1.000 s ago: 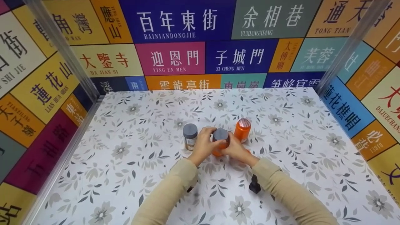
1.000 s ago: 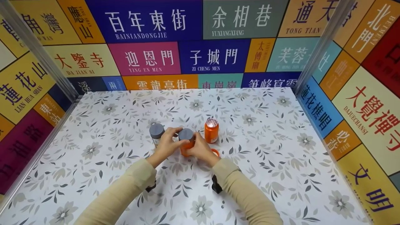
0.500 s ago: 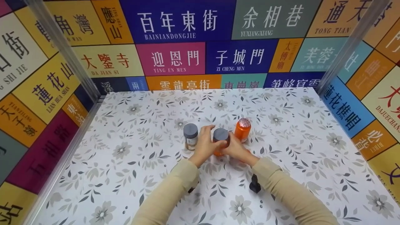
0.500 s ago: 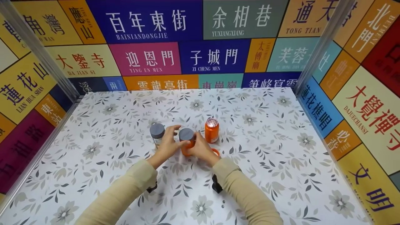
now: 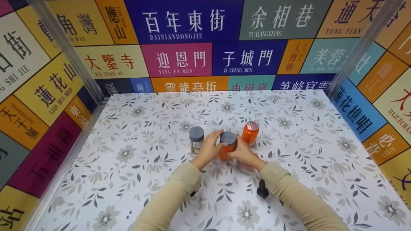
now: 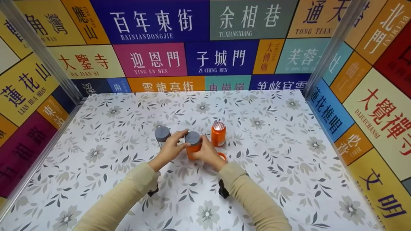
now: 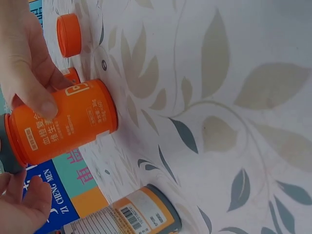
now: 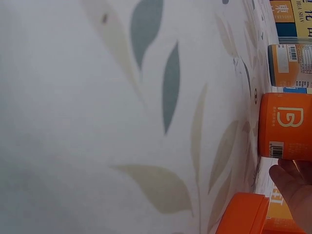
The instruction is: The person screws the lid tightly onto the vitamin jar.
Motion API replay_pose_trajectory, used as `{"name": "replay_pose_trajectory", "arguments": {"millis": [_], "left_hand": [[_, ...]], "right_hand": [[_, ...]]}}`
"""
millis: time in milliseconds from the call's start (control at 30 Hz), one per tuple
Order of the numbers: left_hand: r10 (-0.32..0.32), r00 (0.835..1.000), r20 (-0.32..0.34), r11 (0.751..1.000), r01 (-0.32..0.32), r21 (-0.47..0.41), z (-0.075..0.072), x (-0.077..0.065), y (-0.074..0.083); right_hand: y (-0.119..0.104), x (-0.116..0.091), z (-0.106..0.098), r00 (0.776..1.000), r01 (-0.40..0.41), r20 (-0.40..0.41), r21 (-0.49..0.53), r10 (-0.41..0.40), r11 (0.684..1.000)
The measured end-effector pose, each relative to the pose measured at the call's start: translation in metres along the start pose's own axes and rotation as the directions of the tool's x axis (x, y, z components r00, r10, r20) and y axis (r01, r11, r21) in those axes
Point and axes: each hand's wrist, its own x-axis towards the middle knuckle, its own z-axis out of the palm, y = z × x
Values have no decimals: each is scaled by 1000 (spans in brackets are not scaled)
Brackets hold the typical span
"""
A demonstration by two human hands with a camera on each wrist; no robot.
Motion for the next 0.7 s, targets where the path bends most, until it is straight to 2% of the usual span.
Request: {"name": "replay_pose_trajectory", "arguments": {"millis": [100,167,233,300,400,467,567,700], "left_hand": [[5,998,63,1000,-3,-23,-1,-1,1],[6,997,74,1000,-4,-25,1,-2,2],[-3,999,50,1000,5,-21,3,-2,4],[-29,1000,-7,999,29,-13,5,-2,6],[-75,992,-97,997,74,-22,9,-1,7],[-96,987,-131,995,93,-30,10,0,7],[-86,985,-150,996,84,-21,11,1,6],[-29,992,-125,1000,27,-16,9,2,2]], "right_hand": [[0,0,0,1000,3,-14,5,-3,1000],[0,0,0,1000,-2,-21,-2,2,1000],[-1,0,0,1000,-16,-19,-16,15,1000],[-1,0,0,999,-30,-9,-18,30,999],[-1,1,-1,999,-39,-2,-8,39,999],[-1,1,-1,999,-37,0,4,37,999],[-1,1,-2,1000,-29,-2,15,29,999],[-1,0,-1,1000,-28,-5,13,28,1000]]}}
